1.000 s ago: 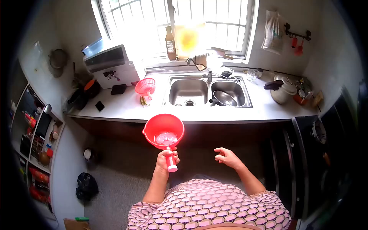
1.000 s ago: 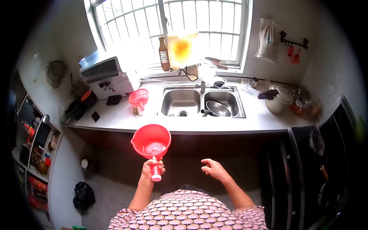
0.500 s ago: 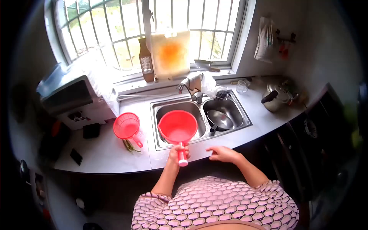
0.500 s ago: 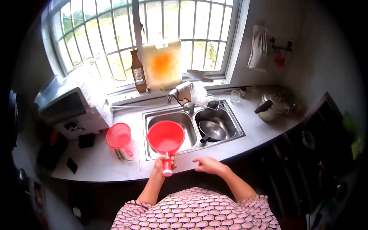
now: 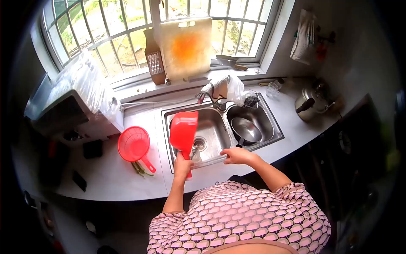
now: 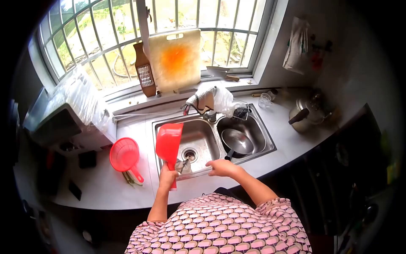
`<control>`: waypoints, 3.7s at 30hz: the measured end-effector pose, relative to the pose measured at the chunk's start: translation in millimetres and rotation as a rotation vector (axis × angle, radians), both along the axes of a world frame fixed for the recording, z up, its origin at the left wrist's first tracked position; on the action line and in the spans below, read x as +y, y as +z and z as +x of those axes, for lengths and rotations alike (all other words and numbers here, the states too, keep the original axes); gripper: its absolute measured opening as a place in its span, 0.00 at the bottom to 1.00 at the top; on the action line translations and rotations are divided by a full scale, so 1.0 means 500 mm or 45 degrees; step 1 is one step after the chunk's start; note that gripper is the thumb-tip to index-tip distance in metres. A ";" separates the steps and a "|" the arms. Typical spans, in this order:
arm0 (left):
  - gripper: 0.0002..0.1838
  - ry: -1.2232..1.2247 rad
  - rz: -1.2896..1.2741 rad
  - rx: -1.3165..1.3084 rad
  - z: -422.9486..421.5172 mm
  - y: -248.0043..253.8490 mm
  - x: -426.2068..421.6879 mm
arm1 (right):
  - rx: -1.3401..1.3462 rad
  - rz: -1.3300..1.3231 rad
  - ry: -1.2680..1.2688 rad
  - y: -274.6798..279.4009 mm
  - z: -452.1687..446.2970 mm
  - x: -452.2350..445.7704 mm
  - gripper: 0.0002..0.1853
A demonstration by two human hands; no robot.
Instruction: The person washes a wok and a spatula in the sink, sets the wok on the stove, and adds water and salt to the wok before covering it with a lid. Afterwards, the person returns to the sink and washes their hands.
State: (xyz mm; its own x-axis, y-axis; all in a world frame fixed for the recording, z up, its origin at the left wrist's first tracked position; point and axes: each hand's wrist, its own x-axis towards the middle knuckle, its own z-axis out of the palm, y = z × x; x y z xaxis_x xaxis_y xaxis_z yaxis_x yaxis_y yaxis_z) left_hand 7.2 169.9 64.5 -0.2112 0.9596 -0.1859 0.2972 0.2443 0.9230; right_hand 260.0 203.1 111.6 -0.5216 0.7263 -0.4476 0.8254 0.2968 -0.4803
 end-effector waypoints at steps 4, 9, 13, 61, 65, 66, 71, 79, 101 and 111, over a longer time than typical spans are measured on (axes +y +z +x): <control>0.21 0.084 -0.282 -0.996 -0.004 -0.049 0.060 | 0.362 -0.012 -0.404 -0.084 0.054 0.109 0.25; 0.21 -0.377 -0.495 -1.876 0.010 -0.086 0.090 | 0.380 0.250 -0.647 -0.159 0.041 0.260 0.32; 0.22 -0.568 -0.422 -2.046 0.059 -0.061 0.108 | 0.388 0.197 -0.846 -0.081 -0.012 0.318 0.38; 0.22 -0.589 -0.462 -2.151 0.019 -0.110 0.114 | 0.141 0.622 -0.290 -0.170 -0.044 0.438 0.21; 0.23 -0.592 -0.490 -2.120 0.019 -0.121 0.112 | 0.119 0.583 -0.301 -0.164 -0.047 0.437 0.21; 0.23 -0.609 -0.487 -2.121 0.019 -0.124 0.114 | 0.116 0.582 -0.302 -0.161 -0.049 0.436 0.21; 0.23 -0.621 -0.463 -2.074 0.022 -0.122 0.114 | 0.142 0.616 -0.348 -0.179 -0.052 0.436 0.21; 0.22 -0.622 -0.471 -2.044 0.022 -0.123 0.105 | 0.131 0.593 -0.370 -0.186 -0.053 0.435 0.23; 0.23 -0.615 -0.459 -2.061 0.020 -0.124 0.113 | 0.200 0.595 -0.377 -0.180 -0.050 0.425 0.24; 0.23 -0.635 -0.484 -2.067 0.016 -0.132 0.109 | 0.175 0.581 -0.380 -0.186 -0.050 0.427 0.25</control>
State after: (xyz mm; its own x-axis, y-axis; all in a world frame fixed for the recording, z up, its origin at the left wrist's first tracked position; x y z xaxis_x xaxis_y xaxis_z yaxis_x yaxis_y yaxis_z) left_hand 15.3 224.4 -1.2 0.6805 0.7255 -0.1030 -0.6878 0.6809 0.2518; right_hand 235.0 416.5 18.6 -0.2950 0.9555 0.0044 0.8444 0.2629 -0.4667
